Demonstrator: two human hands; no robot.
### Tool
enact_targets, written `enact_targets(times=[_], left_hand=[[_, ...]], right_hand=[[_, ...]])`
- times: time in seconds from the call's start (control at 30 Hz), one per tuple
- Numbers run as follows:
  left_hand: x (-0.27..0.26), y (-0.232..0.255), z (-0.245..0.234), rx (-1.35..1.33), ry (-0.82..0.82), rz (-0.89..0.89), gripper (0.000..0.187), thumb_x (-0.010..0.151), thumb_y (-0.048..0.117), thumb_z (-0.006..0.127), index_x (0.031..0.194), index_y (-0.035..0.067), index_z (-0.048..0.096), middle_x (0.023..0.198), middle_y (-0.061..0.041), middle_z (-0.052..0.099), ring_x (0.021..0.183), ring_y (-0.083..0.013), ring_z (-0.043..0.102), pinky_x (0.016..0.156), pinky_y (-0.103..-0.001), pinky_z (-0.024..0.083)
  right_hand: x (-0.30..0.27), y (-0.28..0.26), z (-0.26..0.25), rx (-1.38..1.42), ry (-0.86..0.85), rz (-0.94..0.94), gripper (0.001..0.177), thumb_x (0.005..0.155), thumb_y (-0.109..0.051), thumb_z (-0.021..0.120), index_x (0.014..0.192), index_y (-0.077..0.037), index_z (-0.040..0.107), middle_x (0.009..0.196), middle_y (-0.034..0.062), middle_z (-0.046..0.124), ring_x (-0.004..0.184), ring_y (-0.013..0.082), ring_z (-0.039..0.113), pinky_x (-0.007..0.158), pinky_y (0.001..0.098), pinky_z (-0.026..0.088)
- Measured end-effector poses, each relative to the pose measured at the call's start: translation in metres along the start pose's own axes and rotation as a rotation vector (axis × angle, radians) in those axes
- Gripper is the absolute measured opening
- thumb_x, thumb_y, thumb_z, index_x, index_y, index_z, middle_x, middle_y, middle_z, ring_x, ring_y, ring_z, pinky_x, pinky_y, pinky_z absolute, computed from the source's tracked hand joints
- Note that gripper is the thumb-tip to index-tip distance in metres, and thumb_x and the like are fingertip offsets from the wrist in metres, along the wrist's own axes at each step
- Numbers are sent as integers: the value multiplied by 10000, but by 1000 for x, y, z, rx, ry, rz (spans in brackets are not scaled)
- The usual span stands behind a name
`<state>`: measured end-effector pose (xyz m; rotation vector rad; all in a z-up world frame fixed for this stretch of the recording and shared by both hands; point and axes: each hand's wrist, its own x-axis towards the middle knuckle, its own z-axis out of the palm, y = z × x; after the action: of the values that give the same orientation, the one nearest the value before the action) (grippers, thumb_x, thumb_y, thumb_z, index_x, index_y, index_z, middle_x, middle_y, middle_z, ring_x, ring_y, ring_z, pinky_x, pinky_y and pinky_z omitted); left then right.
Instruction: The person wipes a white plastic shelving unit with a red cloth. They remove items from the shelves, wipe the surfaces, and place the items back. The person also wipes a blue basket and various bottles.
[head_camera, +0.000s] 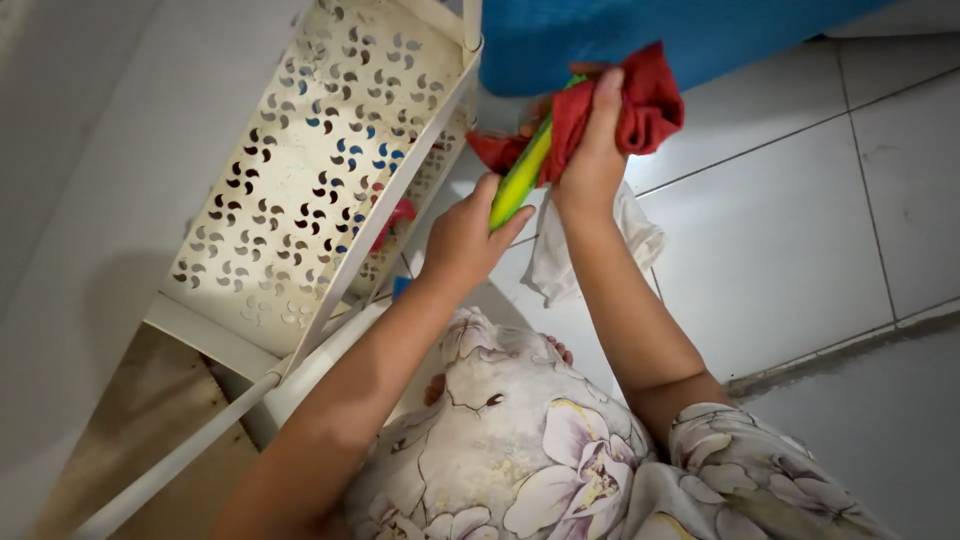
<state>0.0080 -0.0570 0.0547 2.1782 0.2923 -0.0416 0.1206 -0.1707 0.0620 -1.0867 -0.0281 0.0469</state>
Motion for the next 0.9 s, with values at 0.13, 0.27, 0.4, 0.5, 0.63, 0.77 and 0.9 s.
enact_targets(times=[0.13,0.27,0.4,0.5,0.63,0.77,0.9], left_hand=[[8,-12,21,-537,61,-201,409,1108,446,437,1169,81,613,952,-165,732,908,-324,694,829,-405,530],[3,-33,42,-597,108,-363,344,1075,400,414,1213,91,474,1038,-129,681,971,-240,674,881,-344,495],[-7,-54,80,-620,-117,8,252,1065,242,513,1229,54,479,1154,-148,636,1097,-274,639,1008,-361,493],[-17,-54,97,-436,-145,178,277,963,146,606,1219,68,535,1170,-139,647,1130,-300,634,1012,-369,474],[-13,-71,102,-286,-36,-10,215,956,175,659,1152,88,649,1165,-119,658,1038,-279,660,923,-361,517],[-4,-118,84,-262,34,-206,192,963,170,634,1130,85,671,1107,-91,715,981,-233,702,888,-352,552],[-3,-140,52,-198,162,-370,180,991,154,614,1137,91,699,1064,-88,730,1003,-221,683,893,-343,516]], right_hand=[[-41,20,-15,-194,4,256,439,1140,-375,467,1345,-9,593,1078,99,611,936,185,561,811,298,452],[-101,51,-52,-345,-350,158,373,1062,-105,663,1419,-19,596,1640,97,464,1339,186,555,1128,311,429],[-116,50,-110,-511,-368,335,568,887,-141,766,1393,-53,521,1325,76,634,1214,165,619,1032,327,518],[-100,15,-141,-633,-507,265,613,810,-119,799,1369,-59,552,1253,77,681,1149,181,655,1012,334,524],[-68,-46,-183,-1160,-731,127,552,734,-188,859,1223,-100,620,1091,131,698,1015,301,677,895,388,543],[-53,-42,-208,-1670,-820,148,551,768,-210,785,1300,-149,655,1073,114,700,1005,352,644,839,455,532],[-42,2,-215,-1789,-726,-36,610,779,-181,752,1376,-122,635,1118,112,689,999,342,639,814,451,528]])
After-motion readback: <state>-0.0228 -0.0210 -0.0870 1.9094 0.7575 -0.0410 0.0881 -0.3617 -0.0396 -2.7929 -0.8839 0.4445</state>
